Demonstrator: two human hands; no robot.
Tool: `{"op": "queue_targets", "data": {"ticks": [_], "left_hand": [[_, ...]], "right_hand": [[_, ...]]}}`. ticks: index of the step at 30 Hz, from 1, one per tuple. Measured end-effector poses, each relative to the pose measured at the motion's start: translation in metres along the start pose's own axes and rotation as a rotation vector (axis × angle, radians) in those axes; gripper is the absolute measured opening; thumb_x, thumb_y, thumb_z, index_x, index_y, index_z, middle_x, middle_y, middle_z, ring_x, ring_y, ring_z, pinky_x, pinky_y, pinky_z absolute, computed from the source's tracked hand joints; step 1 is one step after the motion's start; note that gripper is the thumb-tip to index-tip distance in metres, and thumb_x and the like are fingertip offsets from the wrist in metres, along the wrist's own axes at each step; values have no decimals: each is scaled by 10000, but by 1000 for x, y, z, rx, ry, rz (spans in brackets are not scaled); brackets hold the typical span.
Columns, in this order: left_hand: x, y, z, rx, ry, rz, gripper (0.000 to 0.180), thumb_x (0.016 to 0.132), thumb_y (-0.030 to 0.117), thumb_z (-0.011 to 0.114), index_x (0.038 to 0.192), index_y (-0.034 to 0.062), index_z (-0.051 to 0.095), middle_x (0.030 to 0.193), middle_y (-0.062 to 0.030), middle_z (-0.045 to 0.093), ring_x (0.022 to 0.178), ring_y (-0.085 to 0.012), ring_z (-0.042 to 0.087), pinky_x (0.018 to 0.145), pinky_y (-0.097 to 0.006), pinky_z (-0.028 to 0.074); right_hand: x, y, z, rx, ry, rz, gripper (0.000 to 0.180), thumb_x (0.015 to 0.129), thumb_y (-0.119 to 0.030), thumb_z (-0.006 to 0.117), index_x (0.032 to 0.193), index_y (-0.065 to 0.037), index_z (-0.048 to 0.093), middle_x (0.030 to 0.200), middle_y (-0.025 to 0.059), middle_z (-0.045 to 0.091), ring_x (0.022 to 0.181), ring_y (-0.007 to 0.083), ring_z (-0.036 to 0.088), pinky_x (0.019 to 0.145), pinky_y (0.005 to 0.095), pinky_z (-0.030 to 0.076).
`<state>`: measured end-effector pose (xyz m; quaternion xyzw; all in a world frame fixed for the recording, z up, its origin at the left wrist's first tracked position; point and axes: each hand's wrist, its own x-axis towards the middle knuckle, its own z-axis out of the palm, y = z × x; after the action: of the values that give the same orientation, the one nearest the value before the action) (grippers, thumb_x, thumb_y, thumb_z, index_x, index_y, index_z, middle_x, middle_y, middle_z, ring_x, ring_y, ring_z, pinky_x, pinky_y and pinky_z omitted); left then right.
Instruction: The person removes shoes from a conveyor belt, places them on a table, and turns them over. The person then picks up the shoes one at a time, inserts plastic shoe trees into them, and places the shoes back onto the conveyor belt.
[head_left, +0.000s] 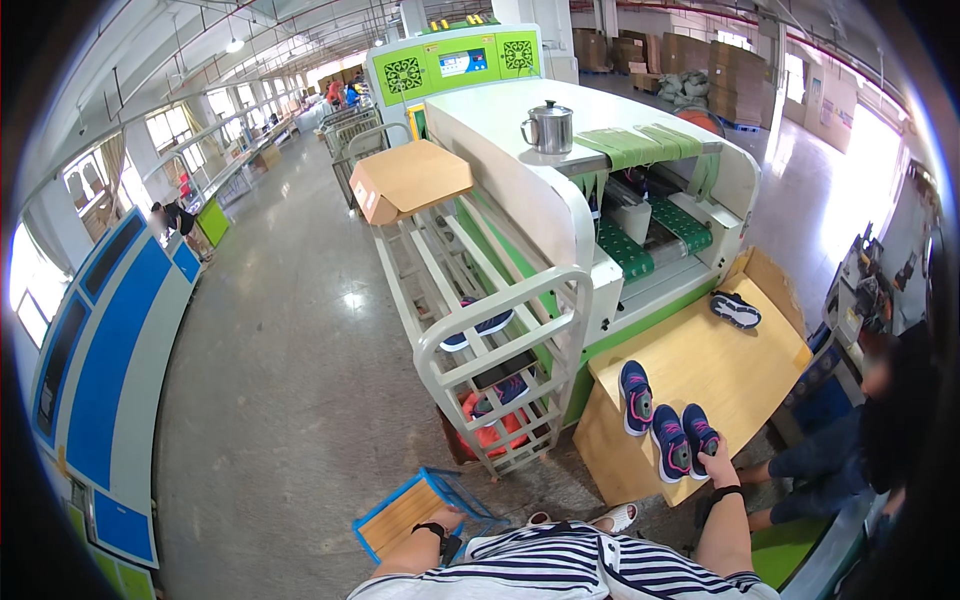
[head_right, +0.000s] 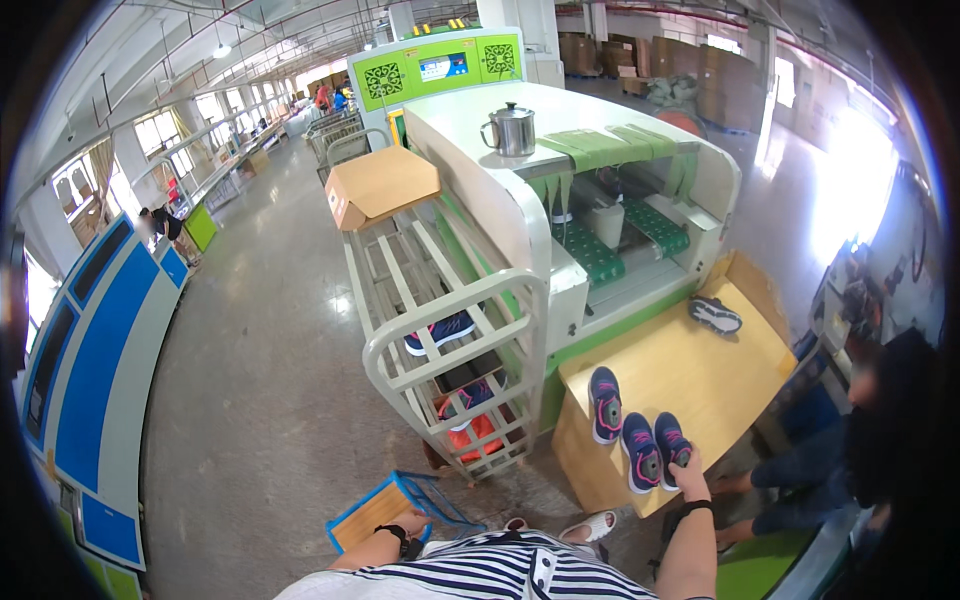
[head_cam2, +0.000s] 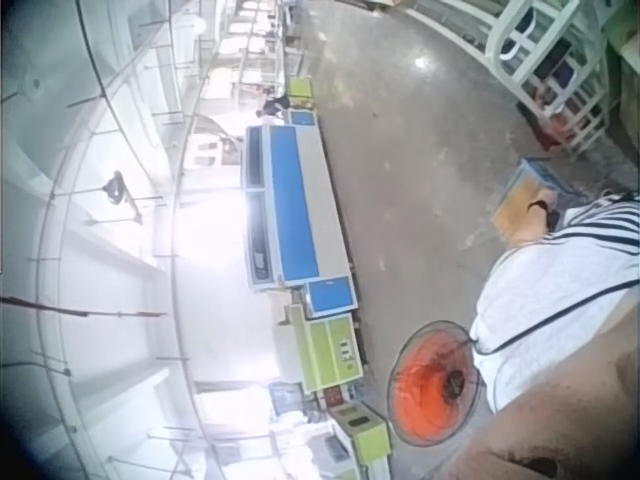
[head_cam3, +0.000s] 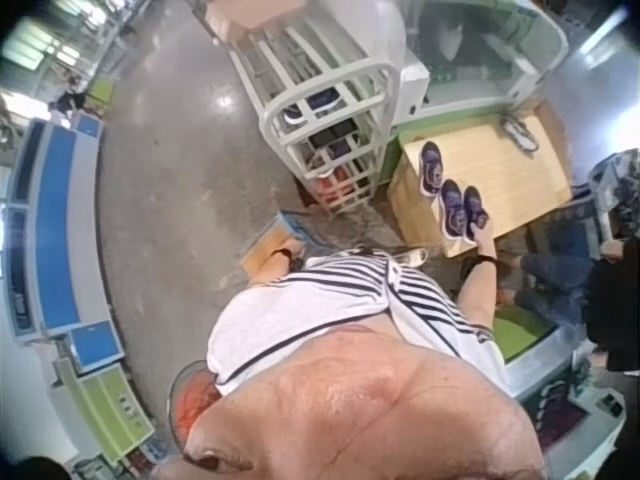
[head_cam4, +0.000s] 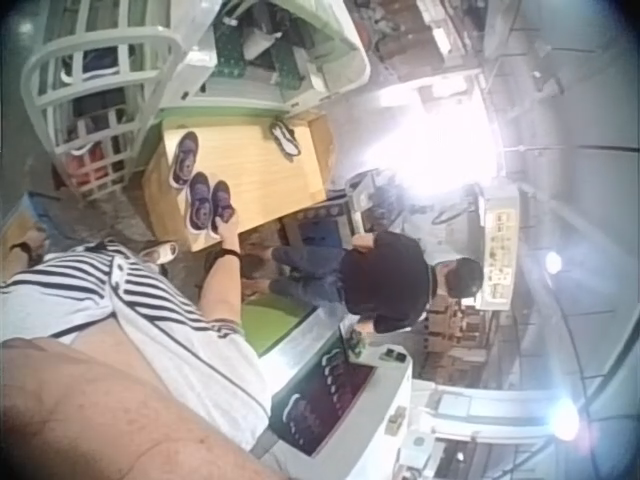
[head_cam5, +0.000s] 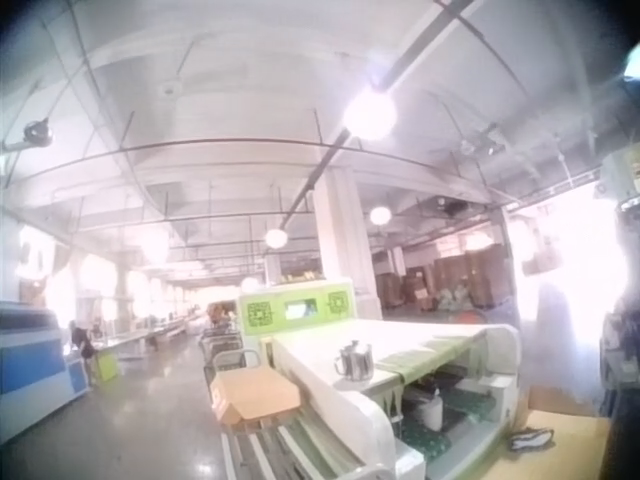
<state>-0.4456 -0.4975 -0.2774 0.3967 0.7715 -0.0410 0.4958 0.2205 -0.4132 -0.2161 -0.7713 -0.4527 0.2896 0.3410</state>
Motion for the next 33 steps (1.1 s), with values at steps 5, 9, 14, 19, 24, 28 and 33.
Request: {"op": "queue_targets", "data": {"ticks": [5, 9, 14, 19, 24, 28, 33], "left_hand": [[-7, -13, -4, 21, -8, -28, 649, 844, 482, 671, 1325, 50, 615, 1089, -147, 720, 892, -231, 708, 786, -349, 545], [6, -39, 3, -2, -16, -65, 601, 851, 457, 627, 1316, 77, 643, 1183, -171, 705, 1033, -266, 702, 919, -363, 530], [20, -41, 8, 124, -60, -28, 614, 861, 471, 590, 1348, 98, 622, 1310, -158, 652, 1191, -299, 635, 1022, -385, 479], [43, -54, 19, -17, -58, 3, 605, 871, 457, 585, 1355, 96, 614, 1376, -151, 610, 1256, -309, 592, 1067, -388, 448], [41, -46, 19, 22, 9, 51, 518, 924, 394, 649, 1314, 53, 634, 1061, -88, 719, 865, -176, 669, 727, -315, 515], [22, -36, 12, 124, 38, 82, 519, 925, 426, 625, 1304, 72, 646, 1025, -89, 727, 792, -181, 670, 672, -328, 508], [4, -31, 7, 127, -58, 29, 548, 906, 486, 569, 1262, 84, 680, 1279, -179, 663, 1216, -333, 617, 1040, -416, 454]], "right_hand": [[-5, -14, 8, 51, 5, -8, 873, 682, -111, 824, 1426, 14, 384, 1311, 232, 537, 1234, 345, 539, 1057, 404, 431], [-9, -23, 13, -23, 76, -18, 825, 675, -79, 822, 1389, 18, 419, 1259, 263, 569, 1193, 390, 566, 1028, 429, 448], [-12, -24, 9, -31, 86, -32, 813, 684, -50, 813, 1386, 29, 411, 1270, 256, 567, 1205, 379, 561, 1040, 419, 444], [-11, -28, 12, -26, 74, -22, 823, 693, -47, 807, 1399, 37, 393, 1295, 250, 554, 1229, 362, 551, 1063, 405, 432], [-13, -29, 11, -59, 68, 3, 815, 697, -48, 808, 1396, 31, 397, 1293, 249, 554, 1231, 364, 550, 1065, 403, 430], [-13, -23, 14, -46, 127, -51, 797, 681, -71, 827, 1368, 14, 433, 1237, 273, 577, 1179, 422, 565, 1014, 445, 456], [-13, -28, 13, -92, 90, 23, 808, 702, -54, 813, 1391, 28, 399, 1297, 251, 559, 1225, 368, 562, 1055, 407, 439]]}}
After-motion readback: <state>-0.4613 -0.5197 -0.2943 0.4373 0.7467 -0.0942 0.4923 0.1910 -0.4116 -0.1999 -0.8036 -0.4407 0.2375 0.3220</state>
